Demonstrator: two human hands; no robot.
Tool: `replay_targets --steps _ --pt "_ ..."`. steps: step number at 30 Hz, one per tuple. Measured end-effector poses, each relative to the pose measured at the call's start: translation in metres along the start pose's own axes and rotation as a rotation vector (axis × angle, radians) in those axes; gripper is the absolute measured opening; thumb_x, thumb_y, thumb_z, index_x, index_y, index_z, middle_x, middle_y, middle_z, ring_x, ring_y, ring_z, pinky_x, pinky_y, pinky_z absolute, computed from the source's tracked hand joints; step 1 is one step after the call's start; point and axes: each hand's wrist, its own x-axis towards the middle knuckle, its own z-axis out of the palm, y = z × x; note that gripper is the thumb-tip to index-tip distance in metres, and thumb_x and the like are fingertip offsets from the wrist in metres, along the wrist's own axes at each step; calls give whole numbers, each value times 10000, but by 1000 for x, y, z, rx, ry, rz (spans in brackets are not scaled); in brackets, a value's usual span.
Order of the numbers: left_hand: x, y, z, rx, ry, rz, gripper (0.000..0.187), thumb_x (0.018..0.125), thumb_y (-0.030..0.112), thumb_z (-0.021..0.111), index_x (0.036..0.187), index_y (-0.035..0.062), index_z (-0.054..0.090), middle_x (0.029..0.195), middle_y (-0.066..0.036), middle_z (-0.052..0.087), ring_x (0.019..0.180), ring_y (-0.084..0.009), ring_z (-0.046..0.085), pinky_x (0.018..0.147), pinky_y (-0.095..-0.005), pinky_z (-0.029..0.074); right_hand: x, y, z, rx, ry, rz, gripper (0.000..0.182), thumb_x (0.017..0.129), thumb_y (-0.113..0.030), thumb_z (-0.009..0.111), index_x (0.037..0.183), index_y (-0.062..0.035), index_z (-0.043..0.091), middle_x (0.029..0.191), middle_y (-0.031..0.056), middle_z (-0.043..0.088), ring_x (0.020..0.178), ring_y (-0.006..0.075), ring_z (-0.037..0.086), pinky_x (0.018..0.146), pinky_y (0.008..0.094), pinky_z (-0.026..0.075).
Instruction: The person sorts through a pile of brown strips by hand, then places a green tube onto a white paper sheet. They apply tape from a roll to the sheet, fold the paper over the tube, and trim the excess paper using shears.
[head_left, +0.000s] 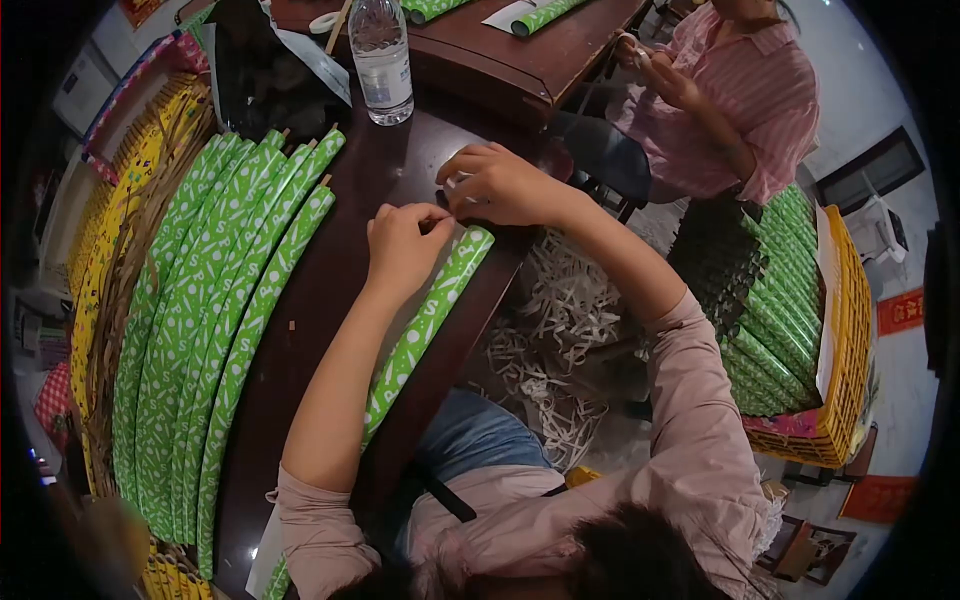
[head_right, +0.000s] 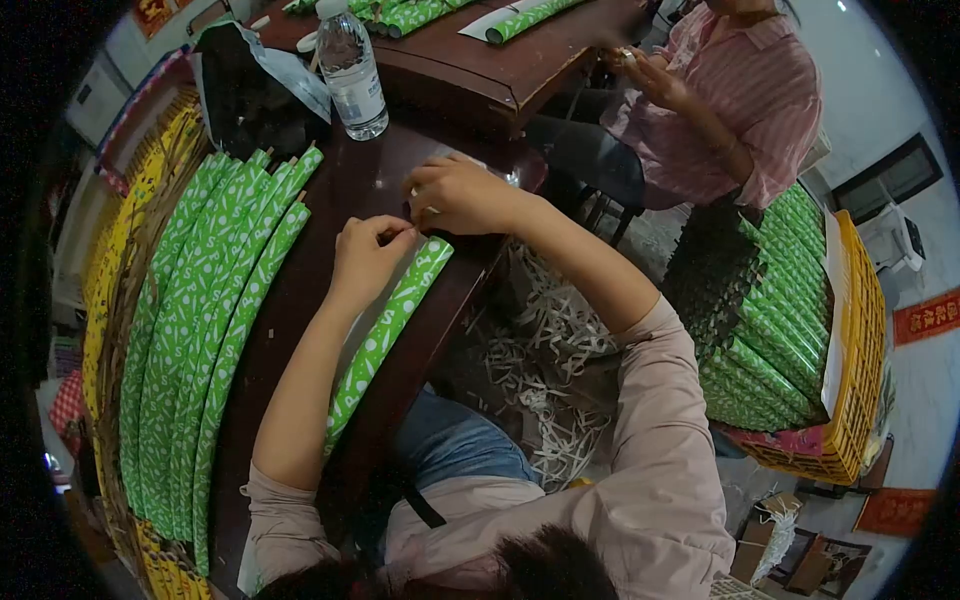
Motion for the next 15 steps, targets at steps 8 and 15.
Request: replay_targets --steps 8,15 --pt "1 -2 9 97 85 103 112 813 184 649 767 88 682 739 -48 645 855 -252 556 793 -382 382 -6 11 12 193 114 -102 114 686 -88 733 750 -93 638 1077 56 575 1079 276 504 926 419 363" --pt "-2 3 4 77 59 70 106 818 180 650 780 90 689 739 -43 645 845 -238 552 809 -373 372 -16 12 16 267 124 -87 69 726 -105 727 764 -117 672 1132 51 582 1127 272 490 927 417 374"
